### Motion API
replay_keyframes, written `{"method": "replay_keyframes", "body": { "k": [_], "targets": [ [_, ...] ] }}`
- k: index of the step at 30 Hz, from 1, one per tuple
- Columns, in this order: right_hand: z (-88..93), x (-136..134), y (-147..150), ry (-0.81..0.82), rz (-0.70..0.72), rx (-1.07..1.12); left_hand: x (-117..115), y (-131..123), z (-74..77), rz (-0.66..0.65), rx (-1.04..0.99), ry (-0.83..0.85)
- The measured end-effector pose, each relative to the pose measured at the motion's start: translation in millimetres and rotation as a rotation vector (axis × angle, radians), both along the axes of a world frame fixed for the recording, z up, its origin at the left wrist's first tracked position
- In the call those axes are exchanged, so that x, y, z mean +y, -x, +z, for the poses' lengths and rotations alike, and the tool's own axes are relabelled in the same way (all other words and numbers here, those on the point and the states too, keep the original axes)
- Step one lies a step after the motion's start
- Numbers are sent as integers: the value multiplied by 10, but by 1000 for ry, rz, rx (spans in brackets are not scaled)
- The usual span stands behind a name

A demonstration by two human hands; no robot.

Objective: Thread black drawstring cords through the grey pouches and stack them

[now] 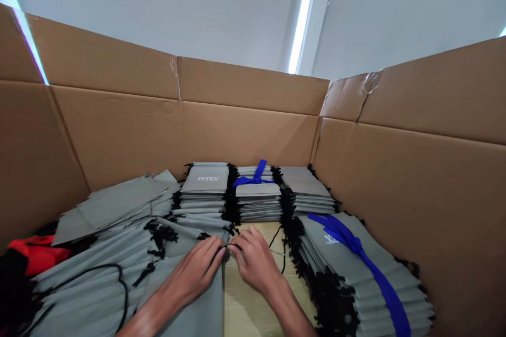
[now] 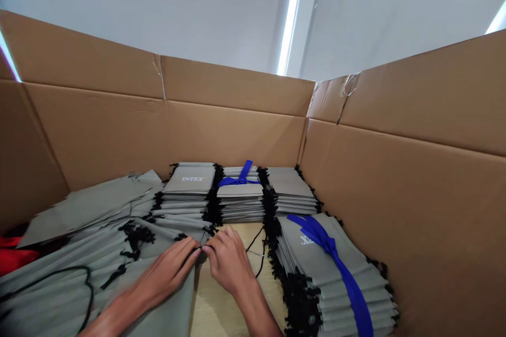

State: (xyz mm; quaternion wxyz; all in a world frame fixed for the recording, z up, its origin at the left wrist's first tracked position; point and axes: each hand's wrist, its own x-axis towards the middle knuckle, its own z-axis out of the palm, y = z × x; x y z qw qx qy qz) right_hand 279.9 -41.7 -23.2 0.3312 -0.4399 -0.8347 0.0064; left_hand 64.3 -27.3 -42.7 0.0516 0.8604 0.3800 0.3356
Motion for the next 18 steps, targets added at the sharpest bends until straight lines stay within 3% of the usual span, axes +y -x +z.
{"method": "replay_keyframes", "body": {
  "k": [8, 18],
  "targets": [
    [81, -55, -14, -159, 30, 71, -32, -15, 132, -41, -199, 280],
    [-87, 95, 130, -502, 80, -33, -22, 35, 250, -94, -314, 501]
  ]
}}
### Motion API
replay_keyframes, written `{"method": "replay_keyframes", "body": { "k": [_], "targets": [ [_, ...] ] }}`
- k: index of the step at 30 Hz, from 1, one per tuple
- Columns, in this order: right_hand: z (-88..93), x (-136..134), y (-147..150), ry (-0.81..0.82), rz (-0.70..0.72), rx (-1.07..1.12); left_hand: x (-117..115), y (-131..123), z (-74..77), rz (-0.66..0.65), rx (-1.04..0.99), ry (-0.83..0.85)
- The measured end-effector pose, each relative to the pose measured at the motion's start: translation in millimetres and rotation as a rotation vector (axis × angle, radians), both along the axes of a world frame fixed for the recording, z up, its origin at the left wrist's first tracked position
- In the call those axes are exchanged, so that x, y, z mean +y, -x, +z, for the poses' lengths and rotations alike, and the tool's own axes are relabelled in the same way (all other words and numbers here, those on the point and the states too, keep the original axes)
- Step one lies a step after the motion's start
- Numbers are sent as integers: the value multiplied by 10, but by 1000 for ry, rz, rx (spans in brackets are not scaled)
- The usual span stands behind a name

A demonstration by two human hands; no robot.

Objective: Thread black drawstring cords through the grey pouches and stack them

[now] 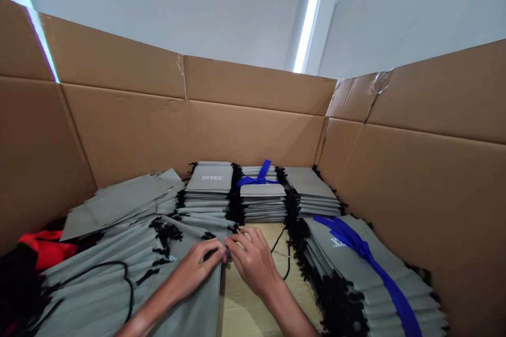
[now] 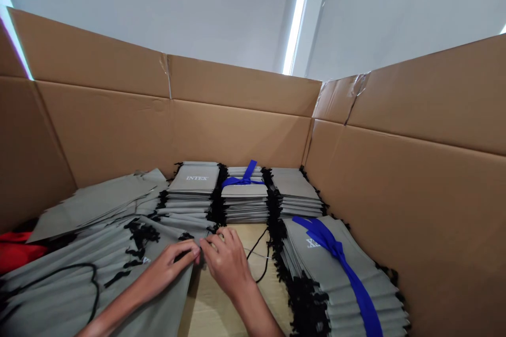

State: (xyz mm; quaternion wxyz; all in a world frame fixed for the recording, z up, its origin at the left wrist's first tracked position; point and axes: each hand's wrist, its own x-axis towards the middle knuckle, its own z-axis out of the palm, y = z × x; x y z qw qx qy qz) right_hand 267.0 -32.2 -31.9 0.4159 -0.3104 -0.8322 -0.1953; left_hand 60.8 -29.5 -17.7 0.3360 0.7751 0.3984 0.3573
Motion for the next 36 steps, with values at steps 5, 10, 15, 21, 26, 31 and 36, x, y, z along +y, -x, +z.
{"method": "replay_keyframes", "body": {
  "k": [5, 10, 15, 21, 26, 31, 36],
  "targets": [
    [-10, 2, 11, 0, -37, 35, 33, 65, 76, -54, -116, 165],
    [-23, -45, 109, 114, 2, 178, 63, 145, 113, -44, -238, 190],
    [-70, -104, 230, 302, 92, 302, 100, 182, 63, -26, -303, 171],
    [-135, -119, 244, 401, 39, 331, 106, 189, 63, -68, -295, 211],
    [-141, -66, 123, 298, -115, 260, 177, 250, 58, -49, -137, 312],
    [-83, -7, 35, 125, -157, 119, 140, 169, -56, 19, 76, 32],
    [-34, 47, -48, 5, -148, 13, 54, 87, -156, 163, 150, -117]
  ]
}}
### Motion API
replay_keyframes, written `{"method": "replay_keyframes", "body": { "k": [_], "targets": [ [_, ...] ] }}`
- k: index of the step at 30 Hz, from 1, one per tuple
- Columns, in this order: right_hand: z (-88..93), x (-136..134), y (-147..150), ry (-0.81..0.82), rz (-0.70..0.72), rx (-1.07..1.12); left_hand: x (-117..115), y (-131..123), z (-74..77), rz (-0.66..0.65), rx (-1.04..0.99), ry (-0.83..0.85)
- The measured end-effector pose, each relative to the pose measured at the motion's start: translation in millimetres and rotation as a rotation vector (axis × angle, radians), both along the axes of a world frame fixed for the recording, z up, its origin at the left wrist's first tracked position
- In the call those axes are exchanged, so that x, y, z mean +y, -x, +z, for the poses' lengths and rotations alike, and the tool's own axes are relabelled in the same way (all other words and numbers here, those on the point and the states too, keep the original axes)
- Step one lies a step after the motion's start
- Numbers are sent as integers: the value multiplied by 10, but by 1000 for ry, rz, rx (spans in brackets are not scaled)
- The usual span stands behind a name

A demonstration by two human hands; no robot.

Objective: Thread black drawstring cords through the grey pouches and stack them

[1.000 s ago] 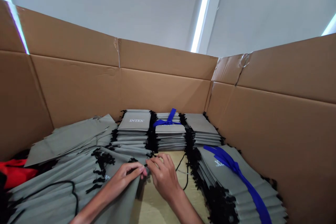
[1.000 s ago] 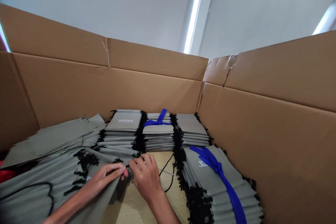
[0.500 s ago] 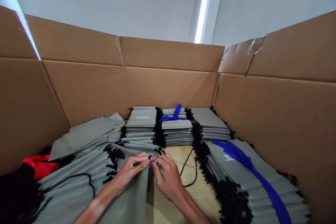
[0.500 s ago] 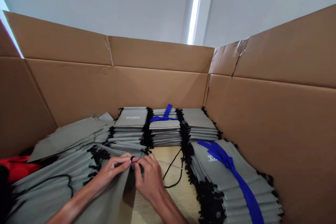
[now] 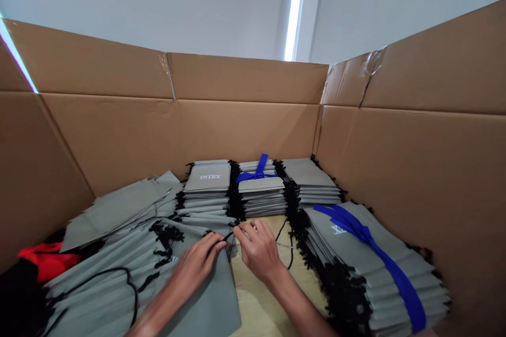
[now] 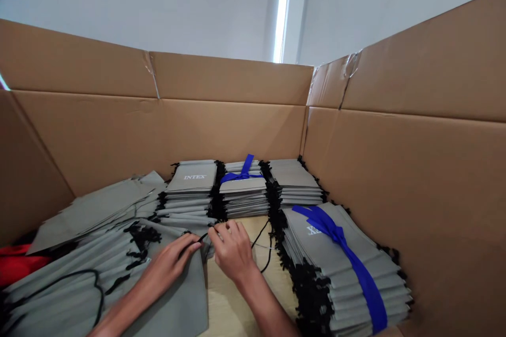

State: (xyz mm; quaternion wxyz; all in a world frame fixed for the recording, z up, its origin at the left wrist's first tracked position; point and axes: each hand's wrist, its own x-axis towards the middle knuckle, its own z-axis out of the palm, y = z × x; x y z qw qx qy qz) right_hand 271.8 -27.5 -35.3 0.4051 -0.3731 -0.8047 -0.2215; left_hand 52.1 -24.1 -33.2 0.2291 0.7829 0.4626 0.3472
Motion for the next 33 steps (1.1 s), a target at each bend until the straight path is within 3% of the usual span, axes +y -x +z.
{"method": "replay_keyframes", "body": {
  "k": [3, 7, 12, 16, 21, 26, 33],
  "targets": [
    [21, 30, -72, 6, 17, -17, -13, -22, 40, -10, -42, 27],
    [11, 56, -90, 41, 6, 45, -19, -39, 163, -124, -188, 147],
    [-98, -43, 148, 213, 146, 238, 5, -9, 237, -140, -397, 196],
    [-177, -148, 328, 321, 224, 356, 51, 29, 187, -119, -371, 82],
    [-200, -157, 288, 451, 151, 410, 84, 64, 16, -205, -130, -139],
    [-164, -159, 258, 578, 156, 491, 47, 13, -120, -137, -34, -292],
    [19, -192, 130, 684, 324, 661, -5, -108, 20, -148, -260, -40]
  ]
}}
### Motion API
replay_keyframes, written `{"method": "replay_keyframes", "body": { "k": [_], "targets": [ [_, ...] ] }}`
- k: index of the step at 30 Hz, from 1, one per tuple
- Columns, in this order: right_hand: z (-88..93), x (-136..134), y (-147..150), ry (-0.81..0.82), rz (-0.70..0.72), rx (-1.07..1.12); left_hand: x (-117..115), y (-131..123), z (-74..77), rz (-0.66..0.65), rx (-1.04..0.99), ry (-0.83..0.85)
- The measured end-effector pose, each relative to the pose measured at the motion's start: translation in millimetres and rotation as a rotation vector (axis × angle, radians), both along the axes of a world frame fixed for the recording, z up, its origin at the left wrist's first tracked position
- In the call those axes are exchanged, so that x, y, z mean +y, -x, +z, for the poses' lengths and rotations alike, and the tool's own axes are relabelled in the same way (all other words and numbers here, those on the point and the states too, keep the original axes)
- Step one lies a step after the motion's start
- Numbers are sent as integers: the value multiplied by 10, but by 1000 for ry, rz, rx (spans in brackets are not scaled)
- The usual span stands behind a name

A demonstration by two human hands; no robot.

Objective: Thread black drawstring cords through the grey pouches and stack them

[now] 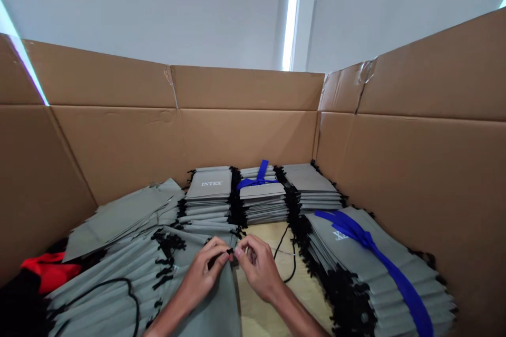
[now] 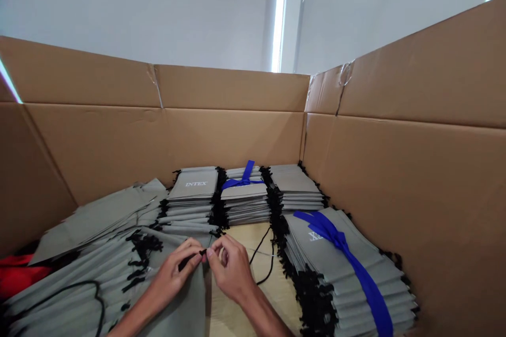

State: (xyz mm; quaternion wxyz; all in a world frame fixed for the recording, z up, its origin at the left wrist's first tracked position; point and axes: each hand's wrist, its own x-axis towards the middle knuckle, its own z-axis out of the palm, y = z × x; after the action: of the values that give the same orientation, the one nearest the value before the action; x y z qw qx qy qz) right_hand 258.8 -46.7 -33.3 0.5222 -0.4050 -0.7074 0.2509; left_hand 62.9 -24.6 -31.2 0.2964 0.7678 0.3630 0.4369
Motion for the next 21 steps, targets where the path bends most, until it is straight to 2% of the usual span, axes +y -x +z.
{"method": "replay_keyframes", "body": {
  "k": [3, 9, 16, 21],
  "targets": [
    [52, 0, -44, 125, 98, 76, 17, 14, 28, -55, -72, 99],
    [46, 17, -53, 269, 173, 137, 3, 36, 38, -130, -153, 246],
    [-34, 52, -51, 336, 266, 252, -27, 19, 89, -201, -163, 308],
    [-164, 63, 45, 299, 228, 251, -59, 8, 109, -140, -192, 488]
  ]
}}
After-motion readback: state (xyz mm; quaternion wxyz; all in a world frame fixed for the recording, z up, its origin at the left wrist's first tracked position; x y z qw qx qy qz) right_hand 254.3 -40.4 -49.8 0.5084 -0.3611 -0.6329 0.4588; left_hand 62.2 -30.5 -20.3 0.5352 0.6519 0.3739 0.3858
